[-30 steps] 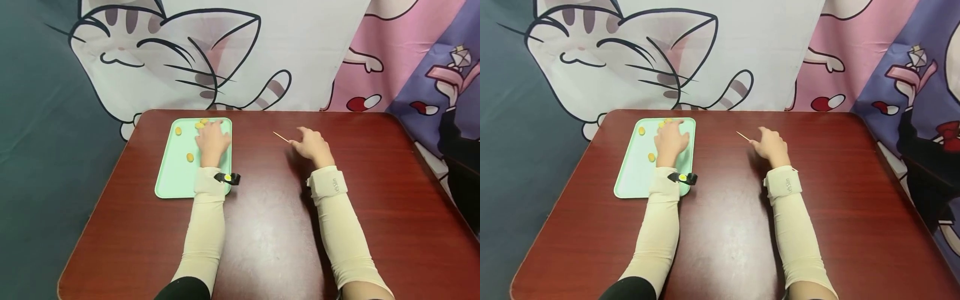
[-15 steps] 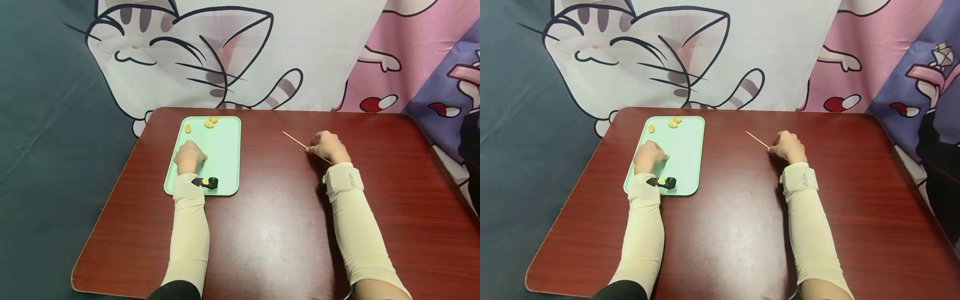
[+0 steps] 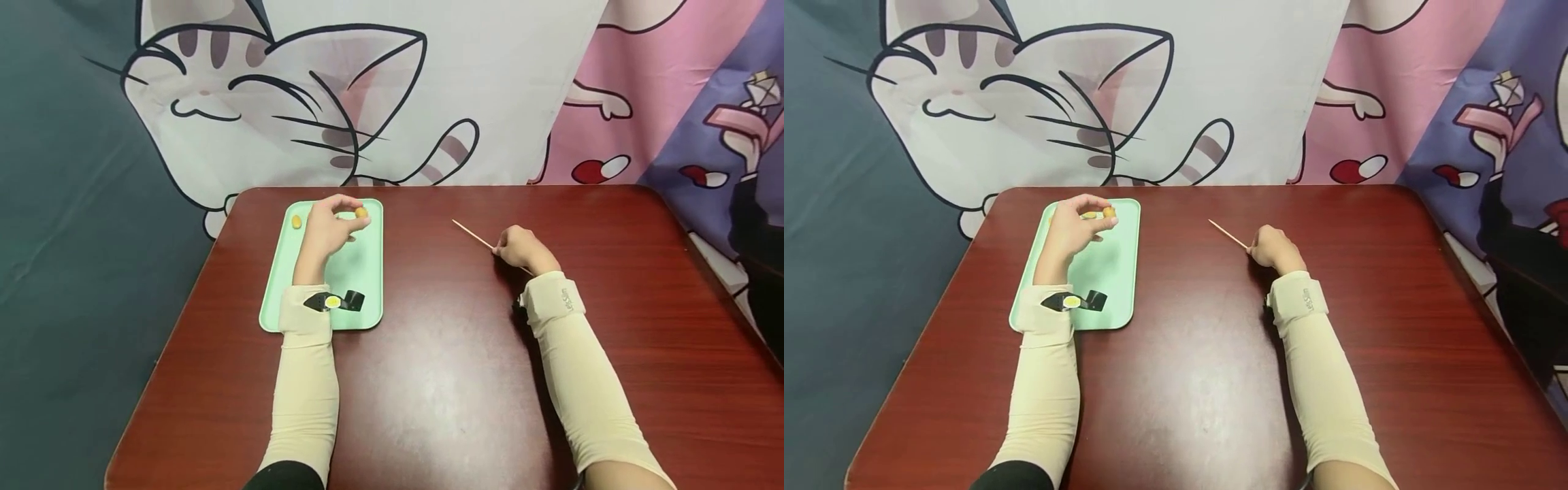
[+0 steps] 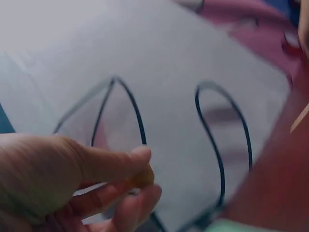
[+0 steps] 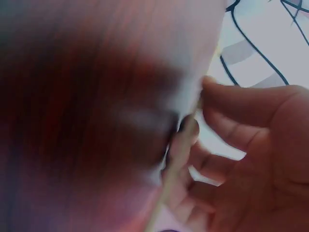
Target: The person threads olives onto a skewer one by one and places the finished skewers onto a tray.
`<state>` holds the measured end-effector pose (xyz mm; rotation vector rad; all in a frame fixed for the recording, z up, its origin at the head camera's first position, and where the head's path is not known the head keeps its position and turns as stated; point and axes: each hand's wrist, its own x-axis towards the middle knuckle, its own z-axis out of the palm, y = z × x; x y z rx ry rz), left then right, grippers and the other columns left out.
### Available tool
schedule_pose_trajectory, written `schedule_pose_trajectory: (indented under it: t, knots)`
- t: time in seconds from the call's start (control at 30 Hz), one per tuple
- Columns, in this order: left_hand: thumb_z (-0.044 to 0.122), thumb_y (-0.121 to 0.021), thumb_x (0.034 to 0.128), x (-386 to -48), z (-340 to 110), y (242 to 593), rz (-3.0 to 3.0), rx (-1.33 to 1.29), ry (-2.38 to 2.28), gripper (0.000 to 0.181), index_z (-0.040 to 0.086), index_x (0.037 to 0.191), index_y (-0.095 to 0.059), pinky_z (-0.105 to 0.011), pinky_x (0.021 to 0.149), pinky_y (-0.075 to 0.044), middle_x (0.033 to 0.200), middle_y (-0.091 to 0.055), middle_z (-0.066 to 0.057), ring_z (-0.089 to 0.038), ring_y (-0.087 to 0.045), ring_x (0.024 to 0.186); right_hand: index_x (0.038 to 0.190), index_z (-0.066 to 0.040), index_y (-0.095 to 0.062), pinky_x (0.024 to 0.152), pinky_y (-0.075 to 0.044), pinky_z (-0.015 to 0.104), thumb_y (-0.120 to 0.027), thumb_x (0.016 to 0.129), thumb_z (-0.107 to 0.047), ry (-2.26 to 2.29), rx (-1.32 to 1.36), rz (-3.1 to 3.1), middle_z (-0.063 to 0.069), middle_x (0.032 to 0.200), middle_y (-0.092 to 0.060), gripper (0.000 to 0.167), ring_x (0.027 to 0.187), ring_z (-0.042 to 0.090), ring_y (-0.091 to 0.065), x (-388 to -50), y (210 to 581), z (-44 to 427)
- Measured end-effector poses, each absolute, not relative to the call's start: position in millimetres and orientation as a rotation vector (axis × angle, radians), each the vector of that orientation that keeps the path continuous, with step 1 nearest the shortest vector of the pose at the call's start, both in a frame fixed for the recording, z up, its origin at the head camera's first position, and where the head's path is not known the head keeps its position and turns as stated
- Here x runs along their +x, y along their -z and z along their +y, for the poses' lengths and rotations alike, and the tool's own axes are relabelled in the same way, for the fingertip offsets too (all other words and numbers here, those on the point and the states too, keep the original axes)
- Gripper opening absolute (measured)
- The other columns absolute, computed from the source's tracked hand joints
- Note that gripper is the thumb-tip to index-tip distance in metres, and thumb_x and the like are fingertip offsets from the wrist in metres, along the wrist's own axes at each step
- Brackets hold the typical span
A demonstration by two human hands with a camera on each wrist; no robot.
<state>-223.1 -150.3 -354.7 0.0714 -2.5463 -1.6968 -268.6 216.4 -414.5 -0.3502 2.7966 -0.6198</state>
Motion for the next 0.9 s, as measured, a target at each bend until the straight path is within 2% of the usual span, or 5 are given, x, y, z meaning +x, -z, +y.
schedule_pose_trajectory:
  t: [0.23,0.43,0.67,0.8,0.9]
  knots:
    - [-0.001,-0.080,0.0816,-216.9,-117.3,328.8,-2.190,-0.249,2.039,0.031,-0.004,0.110,-0.069,-0.024,0.061,-0.060,0.103,-0.070,-0.011,-0.012,-0.071,0.079,0.089,0.002,-0.058,0.064,-0.051,0.033,-0.057,0.099,-0.006,0.862,-0.394,2.810,0.015,0.078,-0.069,0.013,0.069,0.027,-0.065,-252.2,381.9,220.3]
    - [-0.006,-0.078,0.0809,-213.5,-100.4,314.4,-2.051,-0.408,2.171,0.032,-0.006,0.112,-0.068,-0.028,0.063,-0.062,0.101,-0.072,-0.013,-0.016,-0.072,0.085,0.090,-0.003,-0.061,0.060,-0.045,0.028,-0.064,0.097,-0.009,0.999,-0.482,3.017,0.011,0.076,-0.068,0.010,0.064,0.021,-0.062,-232.7,325.8,219.9]
    - [-0.012,-0.075,0.0805,-207.5,-89.6,309.8,-1.913,-0.501,2.267,0.033,-0.009,0.111,-0.065,-0.028,0.063,-0.062,0.098,-0.072,-0.011,-0.018,-0.073,0.083,0.097,-0.004,-0.073,0.060,-0.043,0.013,-0.073,0.091,-0.009,1.230,-0.571,3.117,0.010,0.081,-0.072,0.008,0.063,-0.002,-0.059,-206.9,299.4,218.2]
    - [-0.014,-0.074,0.0805,-204.6,-84.7,310.9,-1.864,-0.541,2.280,0.030,-0.010,0.109,-0.065,-0.028,0.064,-0.062,0.096,-0.072,-0.009,-0.018,-0.073,0.083,0.093,-0.007,-0.076,0.053,-0.040,0.015,-0.074,0.089,-0.008,1.313,-0.669,3.174,0.004,0.072,-0.069,0.004,0.057,0.001,-0.053,-192.3,293.9,217.7]
    - [-0.015,-0.074,0.0799,-204.8,-82.8,311.3,-1.851,-0.561,2.289,0.026,-0.005,0.103,-0.067,-0.027,0.064,-0.061,0.095,-0.072,-0.009,-0.019,-0.072,0.083,0.089,-0.008,-0.076,0.049,-0.036,0.017,-0.073,0.089,-0.006,1.368,-0.746,3.179,-0.001,0.066,-0.064,0.003,0.053,0.005,-0.047,-183.9,289.4,215.3]
